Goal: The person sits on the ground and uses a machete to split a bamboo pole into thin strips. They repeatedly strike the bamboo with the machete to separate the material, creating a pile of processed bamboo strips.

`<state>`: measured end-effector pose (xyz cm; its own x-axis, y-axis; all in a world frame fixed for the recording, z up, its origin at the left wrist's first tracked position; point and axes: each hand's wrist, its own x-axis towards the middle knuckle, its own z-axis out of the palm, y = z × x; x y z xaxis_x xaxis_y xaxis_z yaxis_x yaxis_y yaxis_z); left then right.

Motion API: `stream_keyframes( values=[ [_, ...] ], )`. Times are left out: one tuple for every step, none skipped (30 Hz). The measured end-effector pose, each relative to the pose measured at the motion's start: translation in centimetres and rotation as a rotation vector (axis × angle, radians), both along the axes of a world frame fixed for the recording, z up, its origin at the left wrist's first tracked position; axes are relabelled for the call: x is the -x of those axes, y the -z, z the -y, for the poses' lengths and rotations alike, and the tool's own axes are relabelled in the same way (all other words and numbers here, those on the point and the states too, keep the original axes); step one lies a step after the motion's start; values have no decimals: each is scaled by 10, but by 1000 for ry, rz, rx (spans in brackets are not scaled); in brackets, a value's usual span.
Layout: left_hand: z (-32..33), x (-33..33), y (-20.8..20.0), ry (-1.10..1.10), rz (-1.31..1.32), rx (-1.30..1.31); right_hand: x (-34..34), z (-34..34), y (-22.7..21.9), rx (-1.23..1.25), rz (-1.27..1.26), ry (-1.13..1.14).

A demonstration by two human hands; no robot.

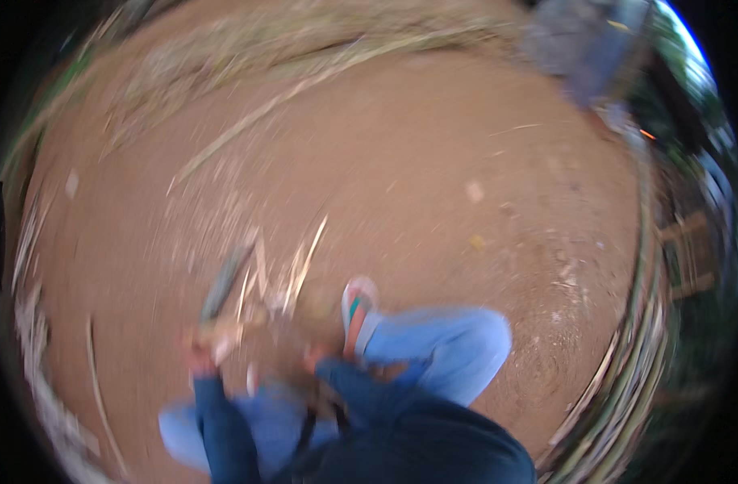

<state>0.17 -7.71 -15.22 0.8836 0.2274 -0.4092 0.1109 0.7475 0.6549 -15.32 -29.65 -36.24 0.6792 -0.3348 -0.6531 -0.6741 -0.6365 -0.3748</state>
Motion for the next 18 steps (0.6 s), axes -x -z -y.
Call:
stream_keyframes(
  values=[
    [-22, 3, -3, -12, 24, -347, -26, -39, -70, -147, -46, 117],
    [-10, -3, -12, 60, 62, -726, -25, -27, -90, -555, -114, 334],
    [-13, -9, -31, 63, 111, -968, -46, -30, -130, -667, -153, 523],
    [-15, -22, -53, 39, 168, -1069, -63, -28, -158, -630, -67, 450],
    [-16, -40, -74, 73, 188, -1241, -73, -19, -177, -690, 104, 471],
    [-27, -56, -89, 11, 247, -1249, -90, -16, -209, -757, 239, 387],
    [-23, -67, -118, 0, 276, -1160, -110, -7, -252, -614, 354, 266],
    [-16, -81, -152, -6, 324, -1062, -128, 6, -273, -613, 553, 213],
    [-12, -98, -174, -37, 390, -985, -151, 21, -312, -603, 773, 138],
    [-12, -113, -194, -68, 467, -906, -162, 26, -375, -574, 927, 105],
    [-11, -127, -212, -59, 552, -844, -169, 30, -428, -733, 1075, 101],
    [-11, -136, -232, -45, 579, -811, -175, 30, -467, -904, 1213, 87],
    [-9, -136, -250, -28, 603, -784, -179, 34, -490, -1068, 1421, -27],
    [-7, -134, -264, -62, 594, -777, -189, 27, -494, -1108, 1609, 21],
    [5, -134, -277, -84, 598, -752, -198, 24, -493, -1123, 1809, 72],
    [16, -133, -286, -95, 593, -723, -206, 24, -462, -1039, 1720, 190],
    [22, -130, -287, -174, 552, -819, -207, 35, -412, -771, 1495, 234],
    [20, -124, -276, -258, 488, -927, -210, 38, -357, -538, 1237, 213]
  ],
)
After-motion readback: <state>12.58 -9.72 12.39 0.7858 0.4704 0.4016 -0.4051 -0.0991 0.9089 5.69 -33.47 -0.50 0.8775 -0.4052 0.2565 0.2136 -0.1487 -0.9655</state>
